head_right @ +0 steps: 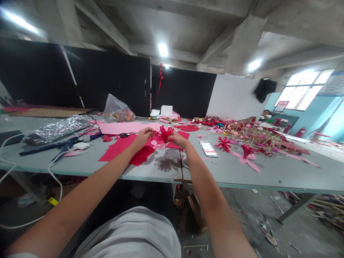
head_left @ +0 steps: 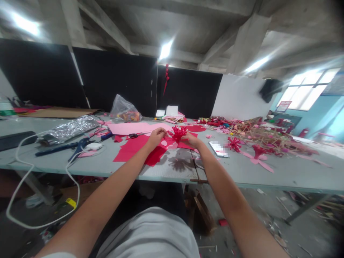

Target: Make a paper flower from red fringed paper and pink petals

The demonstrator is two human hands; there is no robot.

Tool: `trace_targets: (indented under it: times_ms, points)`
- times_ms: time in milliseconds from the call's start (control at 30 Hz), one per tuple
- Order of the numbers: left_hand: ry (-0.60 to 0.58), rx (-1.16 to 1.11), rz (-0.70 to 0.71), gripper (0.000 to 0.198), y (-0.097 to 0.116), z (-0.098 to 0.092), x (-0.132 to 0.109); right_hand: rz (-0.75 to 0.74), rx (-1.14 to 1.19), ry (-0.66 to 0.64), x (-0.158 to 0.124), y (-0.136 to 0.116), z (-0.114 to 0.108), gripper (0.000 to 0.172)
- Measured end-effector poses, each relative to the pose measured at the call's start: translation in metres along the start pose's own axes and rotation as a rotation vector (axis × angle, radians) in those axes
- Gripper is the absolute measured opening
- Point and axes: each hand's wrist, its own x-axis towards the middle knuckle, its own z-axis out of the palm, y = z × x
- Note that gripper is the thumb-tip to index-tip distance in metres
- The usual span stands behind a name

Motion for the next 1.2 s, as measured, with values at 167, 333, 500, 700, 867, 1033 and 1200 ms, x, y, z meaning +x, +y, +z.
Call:
trace_targets:
  times_ms: [167, 333, 500, 700, 867, 1033, 1200]
  points:
    - [0.077, -0.001, -0.033, 0.012, 0.001, -0.003, 0.001, 0.089, -0.125, -0.064, -0.003, 0.003, -0.001, 0.014]
    - [0.123, 0.003, -0.046, 0.014, 0.0, -0.005, 0.002, 0.187, -0.229, -0.107, -0.005, 0.01, -0.011, 0.013]
    - [0.125, 0.012, -0.048, 0.015, -0.002, -0.004, 0.002, 0.221, -0.258, -0.194, -0.005, 0.008, -0.016, 0.017]
    - [0.1, 0.043, -0.032, 0.016, -0.003, -0.004, 0.002, 0.255, -0.111, -0.264, -0.007, -0.003, -0.022, 0.052]
    - [0.03, 0.1, -0.004, 0.012, -0.009, -0.002, 0.002, 0.251, -0.21, -0.273, -0.009, -0.013, -0.018, 0.057]
    - [0.028, 0.13, 0.033, 0.014, -0.014, -0.003, 0.003, 0.236, -0.38, -0.279, -0.01, -0.015, -0.006, 0.063]
    - [0.033, 0.138, 0.032, 0.012, -0.015, -0.005, 0.004, 0.19, -0.408, -0.248, -0.01, -0.013, 0.005, 0.061]
